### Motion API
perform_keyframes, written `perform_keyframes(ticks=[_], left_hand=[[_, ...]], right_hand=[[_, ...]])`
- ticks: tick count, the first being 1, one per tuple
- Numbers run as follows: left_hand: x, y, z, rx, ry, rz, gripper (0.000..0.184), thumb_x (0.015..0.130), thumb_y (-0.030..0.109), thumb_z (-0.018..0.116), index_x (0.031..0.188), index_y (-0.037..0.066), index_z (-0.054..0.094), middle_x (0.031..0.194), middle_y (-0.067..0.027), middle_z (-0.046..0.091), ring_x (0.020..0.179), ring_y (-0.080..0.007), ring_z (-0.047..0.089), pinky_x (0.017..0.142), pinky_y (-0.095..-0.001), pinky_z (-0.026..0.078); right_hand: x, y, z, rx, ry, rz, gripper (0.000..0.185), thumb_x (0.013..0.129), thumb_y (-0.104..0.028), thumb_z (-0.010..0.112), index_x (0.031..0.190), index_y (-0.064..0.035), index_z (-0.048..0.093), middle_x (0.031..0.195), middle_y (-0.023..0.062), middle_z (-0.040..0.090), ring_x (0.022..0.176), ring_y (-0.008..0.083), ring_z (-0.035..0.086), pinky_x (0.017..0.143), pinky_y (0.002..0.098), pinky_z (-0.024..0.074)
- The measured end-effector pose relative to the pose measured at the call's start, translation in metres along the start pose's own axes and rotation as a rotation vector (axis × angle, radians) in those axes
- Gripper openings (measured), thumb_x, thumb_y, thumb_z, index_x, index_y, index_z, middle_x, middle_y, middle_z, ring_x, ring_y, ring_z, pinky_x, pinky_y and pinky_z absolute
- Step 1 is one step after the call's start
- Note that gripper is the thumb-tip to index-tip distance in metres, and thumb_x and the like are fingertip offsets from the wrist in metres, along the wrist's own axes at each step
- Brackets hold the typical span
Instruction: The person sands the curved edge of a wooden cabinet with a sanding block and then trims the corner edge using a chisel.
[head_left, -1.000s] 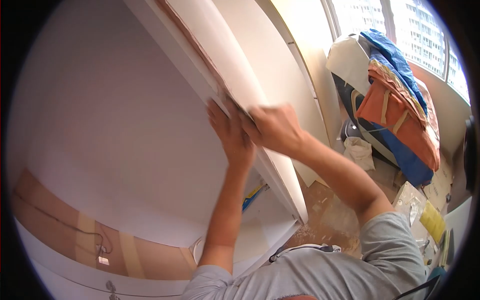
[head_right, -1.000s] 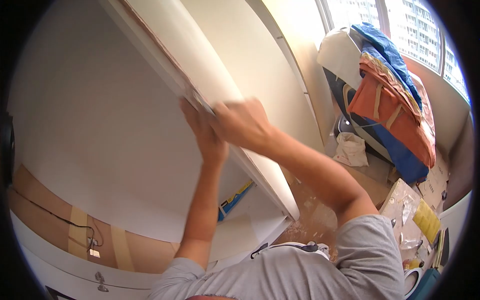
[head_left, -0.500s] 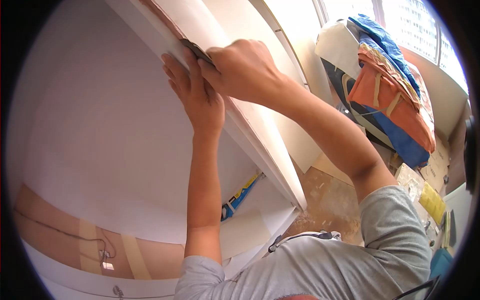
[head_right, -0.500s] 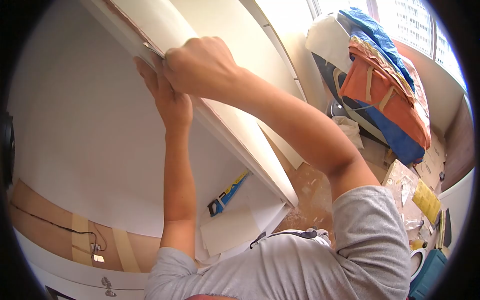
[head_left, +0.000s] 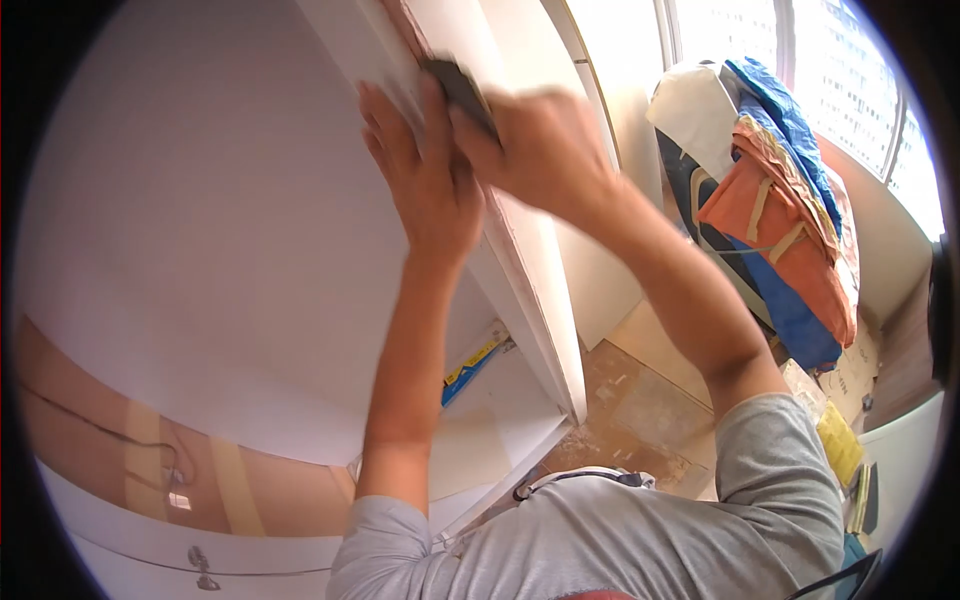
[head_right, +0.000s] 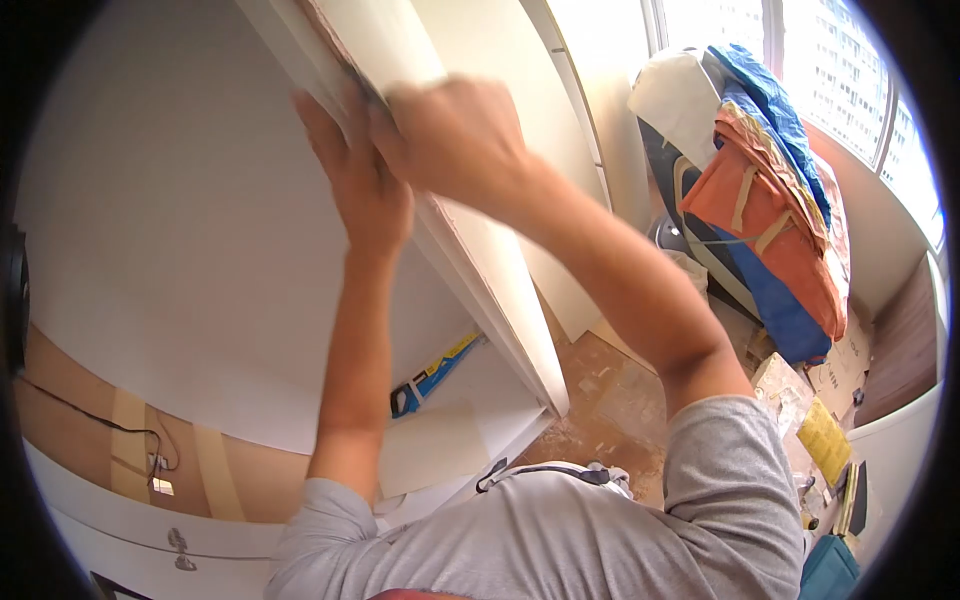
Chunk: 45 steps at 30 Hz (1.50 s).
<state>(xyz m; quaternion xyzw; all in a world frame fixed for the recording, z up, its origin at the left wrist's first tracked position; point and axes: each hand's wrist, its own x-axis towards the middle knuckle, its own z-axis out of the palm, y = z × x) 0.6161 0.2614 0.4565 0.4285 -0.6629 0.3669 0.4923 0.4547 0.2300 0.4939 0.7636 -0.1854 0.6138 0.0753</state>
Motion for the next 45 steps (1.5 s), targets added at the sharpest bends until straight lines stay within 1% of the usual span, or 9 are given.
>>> perform_keyframes(ticks=[5,11,21,22,24,26,33,40,45], left_hand=[[0.001,0.002,0.007,-0.103,0.027,-0.005,0.066,0.107,0.011,0.056,0.171,0.008,0.039,0.179,-0.0348,0.012,0.164,-0.0566,0.013,0.128,-0.0724,0.011],[-0.192,0.018,0.036,-0.038,-0.187,-0.175,0.060,0.112,0.021,0.053,0.169,0.005,0.041,0.175,-0.0406,0.015,0.163,-0.0609,0.012,0.126,-0.0767,0.009],[0.045,0.000,-0.009,0.014,-0.002,0.053,0.065,0.110,0.017,0.050,0.173,0.008,0.034,0.179,-0.0359,0.009,0.163,-0.0604,0.008,0.127,-0.0760,0.008],[0.054,-0.002,-0.010,-0.008,0.029,0.119,0.063,0.113,0.023,0.052,0.172,0.008,0.035,0.179,-0.0343,0.010,0.164,-0.0586,0.008,0.130,-0.0702,0.009],[0.045,-0.001,-0.004,-0.034,0.055,0.185,0.062,0.116,0.029,0.054,0.172,0.008,0.036,0.180,-0.0326,0.011,0.165,-0.0568,0.008,0.133,-0.0643,0.009],[-0.010,0.001,0.013,-0.034,0.027,0.054,0.065,0.112,0.019,0.050,0.173,0.008,0.032,0.178,-0.0367,0.009,0.163,-0.0605,0.008,0.128,-0.0749,0.008],[-0.201,0.014,0.040,0.008,-0.196,-0.130,0.063,0.114,0.027,0.047,0.174,0.012,0.032,0.179,-0.0357,0.008,0.166,-0.0562,0.004,0.129,-0.0733,0.003],[0.001,-0.001,-0.001,-0.047,-0.032,-0.007,0.061,0.113,0.024,0.050,0.172,0.017,0.038,0.181,-0.0301,0.007,0.165,-0.0570,0.003,0.130,-0.0726,0.005],[-0.038,-0.005,0.015,-0.091,-0.030,-0.004,0.062,0.115,0.030,0.051,0.173,0.015,0.035,0.181,-0.0314,0.006,0.165,-0.0565,0.005,0.130,-0.0723,0.005]], right_hand=[[0.007,-0.002,-0.007,-0.014,-0.006,-0.023,0.034,0.094,-0.029,0.069,0.069,-0.0061,0.064,0.056,0.0146,0.062,0.050,0.0377,0.063,0.050,0.0482,0.0498],[-0.171,0.011,0.026,0.023,-0.148,0.001,0.028,0.094,-0.018,0.080,0.075,-0.0101,0.060,0.060,0.0053,0.060,0.045,0.0271,0.059,0.041,0.0400,0.0461],[0.044,-0.004,-0.022,0.027,0.083,-0.044,0.039,0.095,-0.031,0.066,0.068,-0.0039,0.069,0.059,0.0182,0.063,0.053,0.0400,0.064,0.054,0.0491,0.0510],[0.062,-0.017,-0.042,0.079,-0.114,0.078,0.042,0.101,-0.027,0.063,0.074,0.0029,0.072,0.062,0.0245,0.065,0.055,0.0411,0.068,0.057,0.0489,0.0548],[0.040,0.004,-0.019,0.003,0.069,-0.073,0.038,0.095,-0.033,0.067,0.070,-0.0041,0.069,0.058,0.0164,0.063,0.052,0.0379,0.064,0.053,0.0490,0.0515],[-0.011,0.007,-0.008,-0.069,-0.069,-0.041,0.036,0.095,-0.033,0.068,0.074,-0.0049,0.067,0.059,0.0134,0.064,0.050,0.0360,0.063,0.051,0.0483,0.0519],[-0.183,0.016,0.031,0.059,-0.119,-0.014,0.030,0.091,-0.019,0.076,0.072,-0.0079,0.055,0.061,0.0086,0.064,0.042,0.0285,0.059,0.040,0.0416,0.0464],[0.004,-0.006,-0.003,-0.047,0.015,-0.020,0.034,0.094,-0.026,0.067,0.066,-0.0062,0.063,0.056,0.0153,0.063,0.048,0.0374,0.063,0.047,0.0482,0.0501],[-0.031,-0.005,0.003,-0.075,-0.057,0.017,0.039,0.097,-0.033,0.072,0.069,-0.0076,0.062,0.055,0.0124,0.060,0.047,0.0350,0.062,0.048,0.0465,0.0493]])
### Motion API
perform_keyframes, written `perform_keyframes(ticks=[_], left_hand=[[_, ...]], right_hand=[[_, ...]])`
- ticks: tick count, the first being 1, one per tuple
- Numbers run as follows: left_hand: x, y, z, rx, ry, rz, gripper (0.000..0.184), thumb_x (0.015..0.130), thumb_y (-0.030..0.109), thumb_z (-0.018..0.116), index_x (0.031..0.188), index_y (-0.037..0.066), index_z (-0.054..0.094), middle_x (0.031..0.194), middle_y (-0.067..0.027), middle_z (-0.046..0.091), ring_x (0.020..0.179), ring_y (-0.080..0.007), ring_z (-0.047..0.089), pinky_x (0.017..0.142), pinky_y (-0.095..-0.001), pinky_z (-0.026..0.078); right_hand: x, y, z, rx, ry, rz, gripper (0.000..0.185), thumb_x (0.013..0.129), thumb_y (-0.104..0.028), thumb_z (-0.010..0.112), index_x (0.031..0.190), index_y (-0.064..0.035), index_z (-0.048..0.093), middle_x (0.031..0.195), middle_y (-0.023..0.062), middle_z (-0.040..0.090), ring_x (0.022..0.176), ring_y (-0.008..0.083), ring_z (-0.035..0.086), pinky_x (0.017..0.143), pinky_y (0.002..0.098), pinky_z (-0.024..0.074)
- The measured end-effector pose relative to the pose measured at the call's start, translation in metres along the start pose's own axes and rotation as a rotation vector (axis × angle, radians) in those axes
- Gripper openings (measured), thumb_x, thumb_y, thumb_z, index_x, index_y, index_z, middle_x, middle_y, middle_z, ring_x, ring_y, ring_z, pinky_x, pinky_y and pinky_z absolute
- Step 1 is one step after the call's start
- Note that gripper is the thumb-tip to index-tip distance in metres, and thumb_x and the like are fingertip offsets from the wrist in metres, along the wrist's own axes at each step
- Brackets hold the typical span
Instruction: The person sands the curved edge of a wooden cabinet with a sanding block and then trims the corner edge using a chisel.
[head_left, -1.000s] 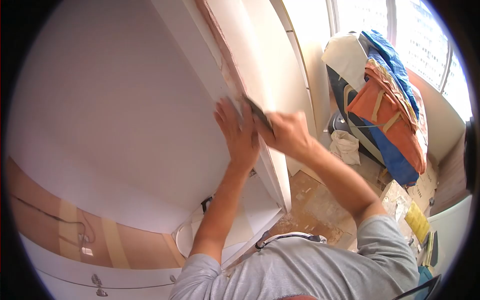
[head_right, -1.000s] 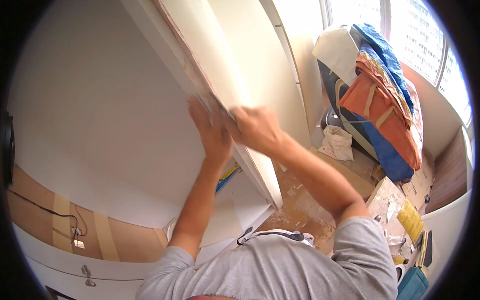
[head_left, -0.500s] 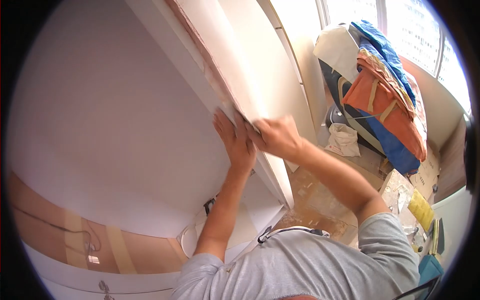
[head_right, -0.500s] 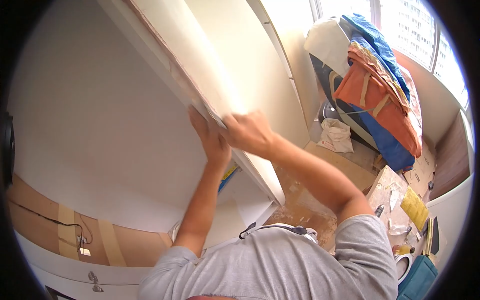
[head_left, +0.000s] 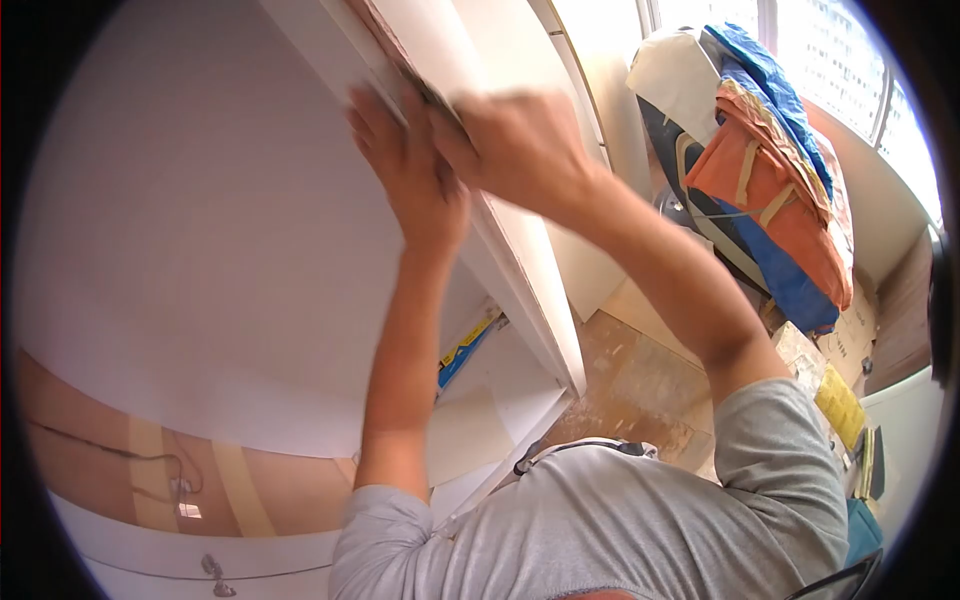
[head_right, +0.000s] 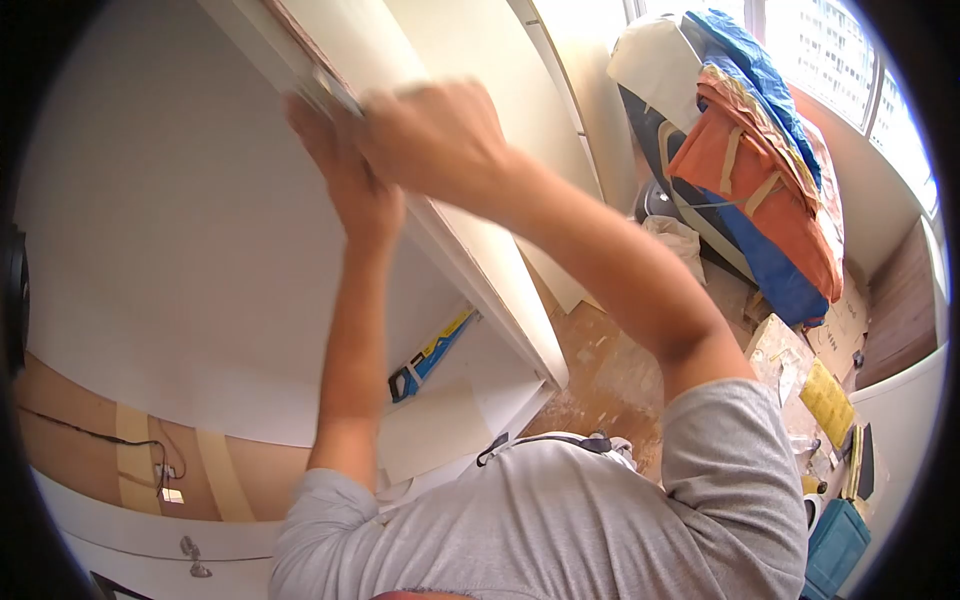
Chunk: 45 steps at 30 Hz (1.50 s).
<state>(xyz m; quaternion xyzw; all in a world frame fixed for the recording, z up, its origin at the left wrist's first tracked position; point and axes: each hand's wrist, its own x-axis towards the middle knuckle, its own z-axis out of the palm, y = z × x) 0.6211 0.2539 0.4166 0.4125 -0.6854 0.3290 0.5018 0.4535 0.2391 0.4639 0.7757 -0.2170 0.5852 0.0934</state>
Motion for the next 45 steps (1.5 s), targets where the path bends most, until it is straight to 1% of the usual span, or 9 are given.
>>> perform_keyframes(ticks=[6,12,17,20,28,34,39,42,45], left_hand=[[-0.175,0.014,0.031,0.040,-0.220,-0.190,0.061,0.115,0.027,0.050,0.171,0.009,0.036,0.179,-0.0347,0.006,0.166,-0.0563,0.003,0.128,-0.0759,0.005],[-0.045,0.011,0.000,0.044,-0.104,-0.128,0.059,0.112,0.019,0.050,0.170,0.018,0.043,0.180,-0.0319,0.010,0.165,-0.0573,0.005,0.128,-0.0743,0.005],[0.027,0.000,-0.011,0.034,0.007,0.021,0.060,0.115,0.032,0.054,0.172,0.018,0.039,0.181,-0.0306,0.008,0.165,-0.0583,0.006,0.129,-0.0733,0.008],[-0.032,0.009,0.007,0.046,-0.020,-0.068,0.062,0.115,0.033,0.055,0.173,0.019,0.037,0.181,-0.0313,0.006,0.164,-0.0592,0.007,0.128,-0.0742,0.009],[-0.244,0.027,0.029,0.122,-0.267,-0.147,0.057,0.108,0.017,0.061,0.164,0.013,0.050,0.177,-0.0358,0.016,0.164,-0.0582,0.012,0.126,-0.0785,0.009],[-0.270,0.067,-0.008,0.014,-0.412,-0.303,0.054,0.106,0.017,0.065,0.158,0.007,0.056,0.177,-0.0309,0.025,0.163,-0.0525,0.023,0.129,-0.0716,0.019],[-0.298,0.114,-0.048,-0.559,-0.409,-0.900,0.068,0.112,0.036,0.063,0.162,-0.006,0.045,0.173,-0.0280,0.038,0.158,-0.0433,0.042,0.129,-0.0542,0.031],[-0.297,0.151,-0.049,-0.607,-0.445,-0.882,0.088,0.111,0.053,0.060,0.169,-0.007,0.030,0.172,-0.0273,0.038,0.159,-0.0389,0.040,0.130,-0.0465,0.031],[-0.295,0.168,-0.042,-0.625,-0.417,-0.913,0.081,0.113,0.047,0.056,0.167,-0.007,0.032,0.170,-0.0259,0.041,0.156,-0.0374,0.043,0.129,-0.0465,0.033]], right_hand=[[-0.175,0.017,0.049,0.056,-0.042,-0.034,0.027,0.090,-0.020,0.079,0.076,-0.0099,0.058,0.060,0.0060,0.061,0.044,0.0257,0.060,0.040,0.0402,0.0459],[-0.052,0.005,0.017,0.073,0.000,0.059,0.034,0.100,-0.032,0.073,0.075,-0.0098,0.066,0.058,0.0123,0.062,0.051,0.0360,0.064,0.048,0.0457,0.0501],[0.024,-0.003,-0.012,-0.007,-0.094,0.052,0.038,0.099,-0.032,0.072,0.069,-0.0086,0.066,0.055,0.0114,0.060,0.048,0.0351,0.061,0.049,0.0462,0.0496],[-0.034,0.004,0.007,0.007,0.056,-0.063,0.038,0.098,-0.030,0.073,0.069,-0.0098,0.062,0.054,0.0087,0.059,0.046,0.0320,0.060,0.046,0.0438,0.0476],[-0.243,0.017,0.062,0.071,-0.117,0.052,0.020,0.097,-0.017,0.079,0.083,-0.0097,0.067,0.065,0.0061,0.065,0.050,0.0266,0.064,0.044,0.0393,0.0489],[-0.291,-0.008,0.038,0.097,-0.207,0.238,0.020,0.091,-0.020,0.080,0.085,-0.0090,0.065,0.070,0.0088,0.066,0.056,0.0321,0.067,0.049,0.0431,0.0527],[-0.330,-0.031,0.021,0.091,-0.348,0.314,0.021,0.087,-0.019,0.082,0.096,-0.0091,0.065,0.074,0.0077,0.066,0.061,0.0303,0.071,0.051,0.0430,0.0545],[-0.339,-0.042,0.020,0.157,-0.388,0.285,0.048,0.084,-0.016,0.080,0.129,-0.0061,0.065,0.111,0.0107,0.075,0.073,0.0283,0.076,0.059,0.0402,0.0589],[-0.335,-0.051,0.024,0.259,-0.492,0.283,0.061,0.085,-0.017,0.078,0.141,-0.0017,0.060,0.127,0.0109,0.072,0.076,0.0282,0.078,0.064,0.0398,0.0609]])
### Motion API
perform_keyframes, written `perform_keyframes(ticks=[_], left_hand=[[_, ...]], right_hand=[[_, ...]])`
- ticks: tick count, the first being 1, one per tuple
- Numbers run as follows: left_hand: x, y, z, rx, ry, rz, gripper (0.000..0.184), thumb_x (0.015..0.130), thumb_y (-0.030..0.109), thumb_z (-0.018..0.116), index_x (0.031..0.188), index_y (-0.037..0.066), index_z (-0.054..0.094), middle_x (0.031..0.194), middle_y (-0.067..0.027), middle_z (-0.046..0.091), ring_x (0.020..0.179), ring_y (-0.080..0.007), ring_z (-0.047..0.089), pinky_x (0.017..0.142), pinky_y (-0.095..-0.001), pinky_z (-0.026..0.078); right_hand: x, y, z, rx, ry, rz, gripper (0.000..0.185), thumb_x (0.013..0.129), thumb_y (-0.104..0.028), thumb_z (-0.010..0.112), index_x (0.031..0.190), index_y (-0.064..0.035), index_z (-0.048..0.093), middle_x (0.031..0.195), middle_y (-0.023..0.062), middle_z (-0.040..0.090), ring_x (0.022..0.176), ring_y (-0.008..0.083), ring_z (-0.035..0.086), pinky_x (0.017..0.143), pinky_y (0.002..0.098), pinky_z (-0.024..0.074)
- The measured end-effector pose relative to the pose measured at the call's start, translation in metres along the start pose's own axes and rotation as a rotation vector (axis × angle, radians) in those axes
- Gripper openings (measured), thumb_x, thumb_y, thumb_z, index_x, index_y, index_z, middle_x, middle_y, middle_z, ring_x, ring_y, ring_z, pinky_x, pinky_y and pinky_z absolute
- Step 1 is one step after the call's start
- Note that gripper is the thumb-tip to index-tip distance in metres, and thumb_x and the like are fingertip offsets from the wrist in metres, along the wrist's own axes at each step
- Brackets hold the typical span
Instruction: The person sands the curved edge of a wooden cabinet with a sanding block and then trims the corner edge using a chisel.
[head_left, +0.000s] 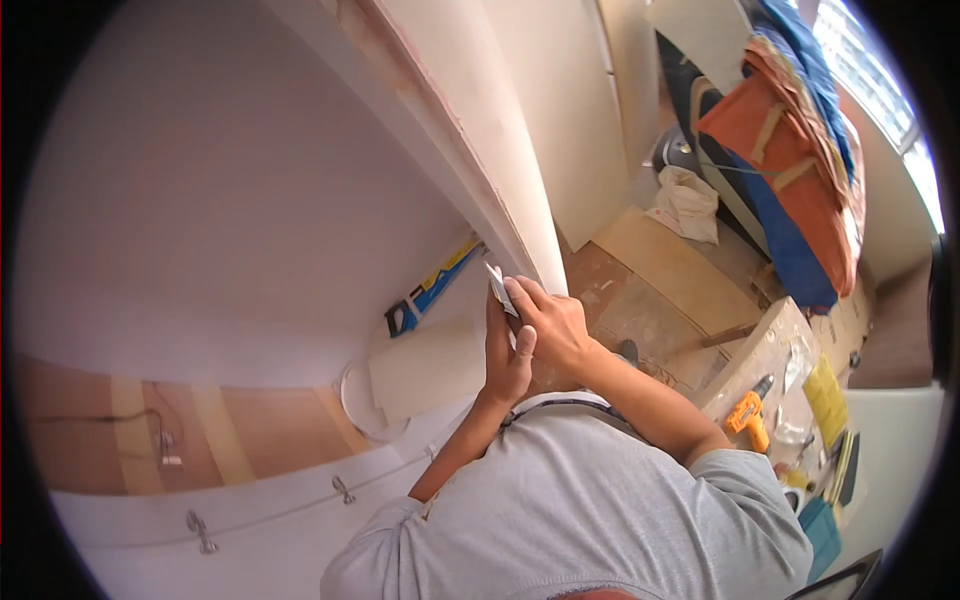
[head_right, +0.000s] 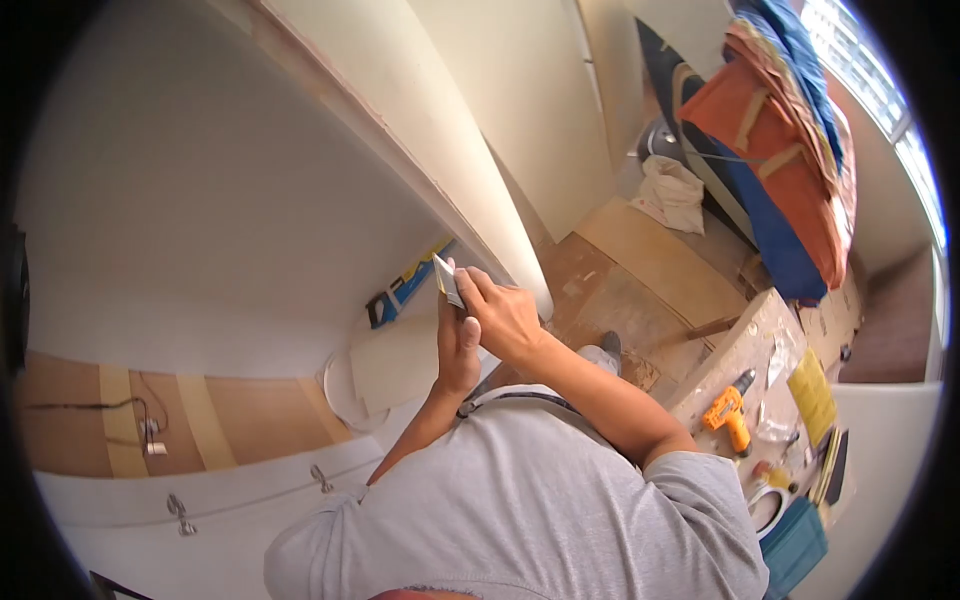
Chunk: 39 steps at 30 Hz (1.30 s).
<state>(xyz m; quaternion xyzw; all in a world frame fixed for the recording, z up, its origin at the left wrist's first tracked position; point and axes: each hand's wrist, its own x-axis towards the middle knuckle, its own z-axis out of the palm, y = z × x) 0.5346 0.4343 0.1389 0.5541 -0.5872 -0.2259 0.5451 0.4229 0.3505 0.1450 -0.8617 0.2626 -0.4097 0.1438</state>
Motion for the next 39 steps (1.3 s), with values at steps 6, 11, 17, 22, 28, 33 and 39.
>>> perform_keyframes(ticks=[6,11,17,22,28,33,39], left_hand=[[0.017,0.015,0.015,-0.106,0.272,-0.149,0.066,0.117,0.035,0.049,0.165,-0.008,0.036,0.165,-0.0232,0.048,0.151,-0.0343,0.049,0.127,-0.0464,0.037],[0.045,0.046,0.055,-0.530,0.764,-0.308,0.048,0.119,0.021,0.046,0.155,-0.010,0.048,0.149,-0.0229,0.064,0.131,-0.0335,0.068,0.114,-0.0429,0.052],[0.079,0.059,0.074,-0.207,1.010,-0.052,0.038,0.119,0.020,0.050,0.149,-0.002,0.058,0.139,-0.0155,0.069,0.117,-0.0222,0.070,0.103,-0.0342,0.055],[0.112,0.062,0.078,0.233,1.087,0.116,0.031,0.117,0.017,0.054,0.141,-0.003,0.062,0.123,-0.0100,0.071,0.107,-0.0146,0.065,0.095,-0.0297,0.052],[0.148,0.062,0.080,0.247,1.114,0.199,0.028,0.115,0.010,0.056,0.138,-0.004,0.065,0.128,-0.0144,0.071,0.109,-0.0206,0.067,0.095,-0.0336,0.053],[0.149,0.062,0.082,0.425,1.135,0.194,0.028,0.111,0.005,0.062,0.135,-0.007,0.067,0.131,-0.0228,0.070,0.115,-0.0350,0.070,0.099,-0.0395,0.055],[0.160,0.079,0.073,0.619,1.117,0.312,0.037,0.108,0.003,0.064,0.142,-0.010,0.064,0.136,-0.0278,0.070,0.120,-0.0419,0.072,0.097,-0.0444,0.060]], right_hand=[[0.026,0.023,-0.038,0.278,-0.223,-0.095,0.076,0.081,-0.019,0.083,0.150,0.0001,0.056,0.143,0.0211,0.062,0.096,0.0310,0.077,0.067,0.0402,0.0621],[0.053,0.083,-0.090,0.635,-0.359,-0.207,0.044,0.086,-0.019,0.088,0.125,-0.0034,0.076,0.132,0.0173,0.074,0.088,0.0306,0.080,0.066,0.0384,0.0645],[0.103,0.148,-0.107,0.892,-0.350,0.004,0.017,0.099,0.001,0.076,0.116,0.0018,0.080,0.110,0.0152,0.082,0.071,0.0129,0.072,0.063,0.0269,0.0577],[0.153,0.168,-0.107,0.886,-0.358,0.016,0.017,0.106,-0.003,0.070,0.118,0.0050,0.079,0.106,0.0109,0.081,0.066,0.0090,0.068,0.062,0.0243,0.0579],[0.190,0.164,-0.109,0.948,-0.273,0.065,0.023,0.107,-0.010,0.072,0.123,0.0063,0.077,0.105,0.0119,0.082,0.065,0.0097,0.068,0.059,0.0240,0.0560],[0.201,0.163,-0.115,0.779,-0.295,0.063,0.023,0.107,-0.009,0.070,0.117,0.0095,0.078,0.098,0.0118,0.082,0.064,0.0108,0.069,0.059,0.0251,0.0560],[0.224,0.157,-0.099,0.933,-0.206,0.054,0.022,0.108,-0.010,0.070,0.120,0.0072,0.078,0.101,0.0124,0.081,0.064,0.0107,0.068,0.059,0.0250,0.0561]])
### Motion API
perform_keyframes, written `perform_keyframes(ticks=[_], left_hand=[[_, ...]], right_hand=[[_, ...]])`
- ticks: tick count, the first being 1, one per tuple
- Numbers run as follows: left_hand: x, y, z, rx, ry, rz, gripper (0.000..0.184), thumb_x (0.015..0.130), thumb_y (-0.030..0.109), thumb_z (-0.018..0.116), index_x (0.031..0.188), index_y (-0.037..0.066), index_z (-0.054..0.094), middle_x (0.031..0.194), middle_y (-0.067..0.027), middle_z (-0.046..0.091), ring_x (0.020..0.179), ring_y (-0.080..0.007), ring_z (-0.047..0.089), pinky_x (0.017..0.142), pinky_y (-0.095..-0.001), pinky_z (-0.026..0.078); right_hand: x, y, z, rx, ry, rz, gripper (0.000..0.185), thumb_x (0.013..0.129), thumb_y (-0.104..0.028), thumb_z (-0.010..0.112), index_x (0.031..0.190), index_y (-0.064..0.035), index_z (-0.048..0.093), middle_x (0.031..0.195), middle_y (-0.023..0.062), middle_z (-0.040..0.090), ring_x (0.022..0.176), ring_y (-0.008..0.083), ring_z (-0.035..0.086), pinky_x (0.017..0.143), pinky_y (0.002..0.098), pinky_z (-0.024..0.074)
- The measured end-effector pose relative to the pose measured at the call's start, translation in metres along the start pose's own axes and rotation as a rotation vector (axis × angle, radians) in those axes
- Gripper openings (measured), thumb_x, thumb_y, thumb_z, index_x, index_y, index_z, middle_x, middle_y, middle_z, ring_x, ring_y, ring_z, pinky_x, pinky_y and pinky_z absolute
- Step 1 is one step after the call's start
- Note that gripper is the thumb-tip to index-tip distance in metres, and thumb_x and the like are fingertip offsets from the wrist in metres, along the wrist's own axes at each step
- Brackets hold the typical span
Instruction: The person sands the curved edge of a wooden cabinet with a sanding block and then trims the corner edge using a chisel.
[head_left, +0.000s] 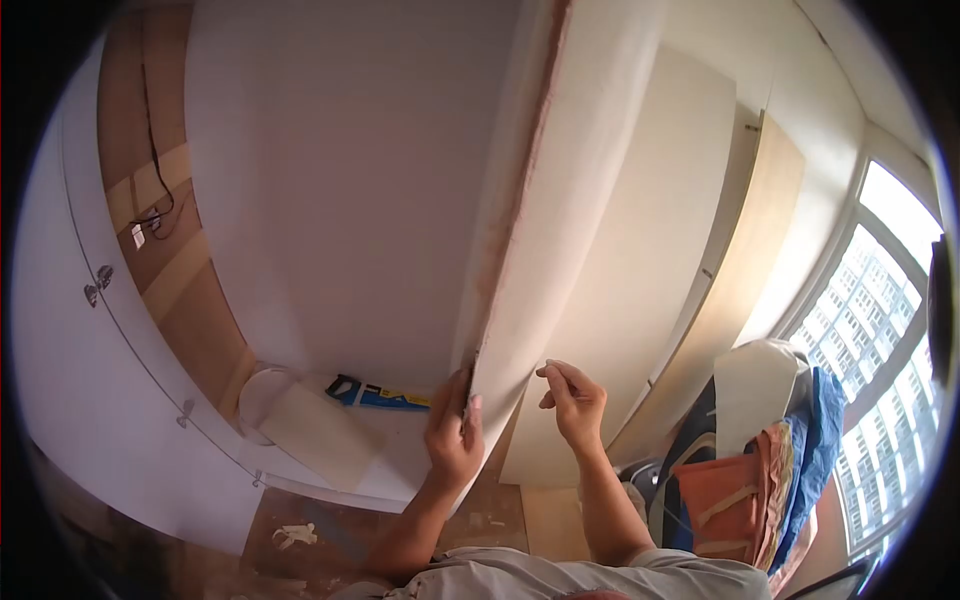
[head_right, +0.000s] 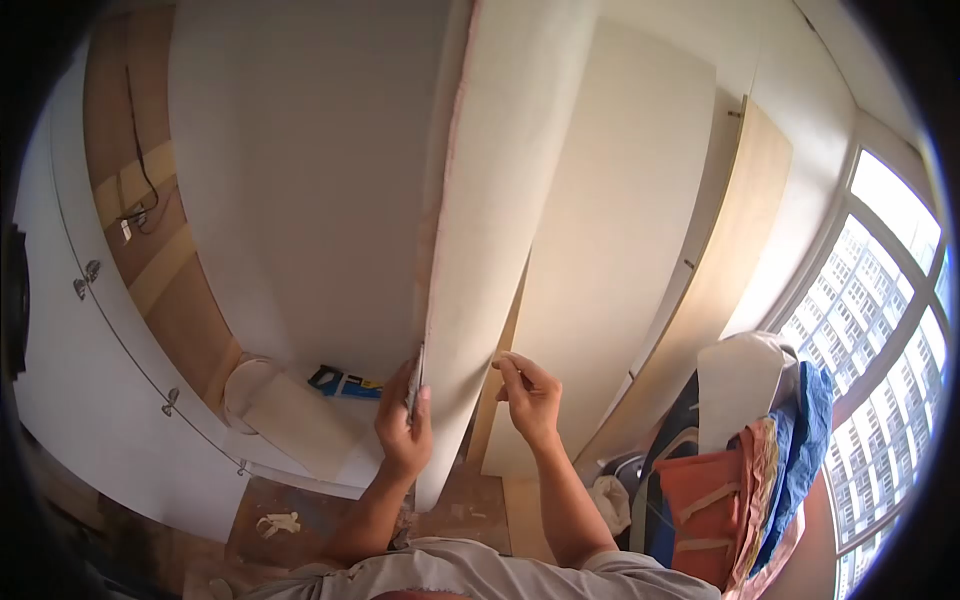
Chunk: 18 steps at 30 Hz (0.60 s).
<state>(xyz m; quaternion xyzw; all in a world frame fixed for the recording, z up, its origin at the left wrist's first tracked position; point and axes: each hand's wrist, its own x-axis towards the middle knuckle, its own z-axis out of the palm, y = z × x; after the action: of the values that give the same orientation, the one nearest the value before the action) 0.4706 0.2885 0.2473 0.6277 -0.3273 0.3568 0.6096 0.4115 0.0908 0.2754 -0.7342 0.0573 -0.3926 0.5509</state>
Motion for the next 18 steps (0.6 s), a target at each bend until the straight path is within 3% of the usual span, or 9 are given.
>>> perform_keyframes(ticks=[3,8,12,14,18], left_hand=[[0.008,0.003,0.008,-0.039,0.055,0.027,0.039,0.108,0.004,0.064,0.144,-0.011,0.062,0.138,-0.0282,0.070,0.121,-0.0423,0.072,0.098,-0.0450,0.060],[0.016,-0.005,0.012,-0.066,0.052,0.124,0.057,0.098,0.005,0.073,0.150,-0.012,0.056,0.140,-0.0288,0.069,0.124,-0.0436,0.070,0.101,-0.0467,0.059],[0.015,-0.014,0.014,-0.086,-0.015,0.118,0.055,0.098,0.008,0.075,0.147,-0.011,0.058,0.145,-0.0306,0.066,0.129,-0.0463,0.066,0.107,-0.0498,0.055],[0.012,-0.022,0.018,0.009,0.006,0.261,0.051,0.100,0.010,0.072,0.146,-0.010,0.060,0.150,-0.0332,0.061,0.132,-0.0471,0.062,0.110,-0.0516,0.052],[0.016,-0.012,0.013,0.120,-0.019,0.300,0.047,0.104,0.011,0.068,0.145,-0.010,0.060,0.153,-0.0356,0.057,0.136,-0.0498,0.061,0.114,-0.0533,0.051]], right_hand=[[0.010,-0.003,0.012,0.059,0.045,-0.016,0.023,0.108,-0.011,0.071,0.121,0.0063,0.078,0.097,0.0102,0.080,0.065,0.0103,0.068,0.059,0.0257,0.0575],[0.032,0.001,0.019,0.096,0.153,-0.091,0.022,0.108,-0.013,0.071,0.117,0.0060,0.078,0.092,0.0083,0.076,0.065,0.0109,0.067,0.059,0.0263,0.0539],[0.045,0.003,0.020,0.111,0.167,-0.107,0.021,0.109,-0.013,0.071,0.117,0.0056,0.078,0.092,0.0081,0.074,0.066,0.0116,0.067,0.061,0.0264,0.0532],[0.048,0.003,0.019,0.081,0.154,-0.125,0.020,0.109,-0.012,0.070,0.115,0.0053,0.078,0.093,0.0079,0.073,0.067,0.0119,0.067,0.061,0.0265,0.0534],[0.062,0.008,0.018,0.100,0.112,-0.214,0.018,0.109,-0.010,0.069,0.114,0.0052,0.077,0.100,0.0086,0.074,0.071,0.0120,0.068,0.064,0.0263,0.0540]])
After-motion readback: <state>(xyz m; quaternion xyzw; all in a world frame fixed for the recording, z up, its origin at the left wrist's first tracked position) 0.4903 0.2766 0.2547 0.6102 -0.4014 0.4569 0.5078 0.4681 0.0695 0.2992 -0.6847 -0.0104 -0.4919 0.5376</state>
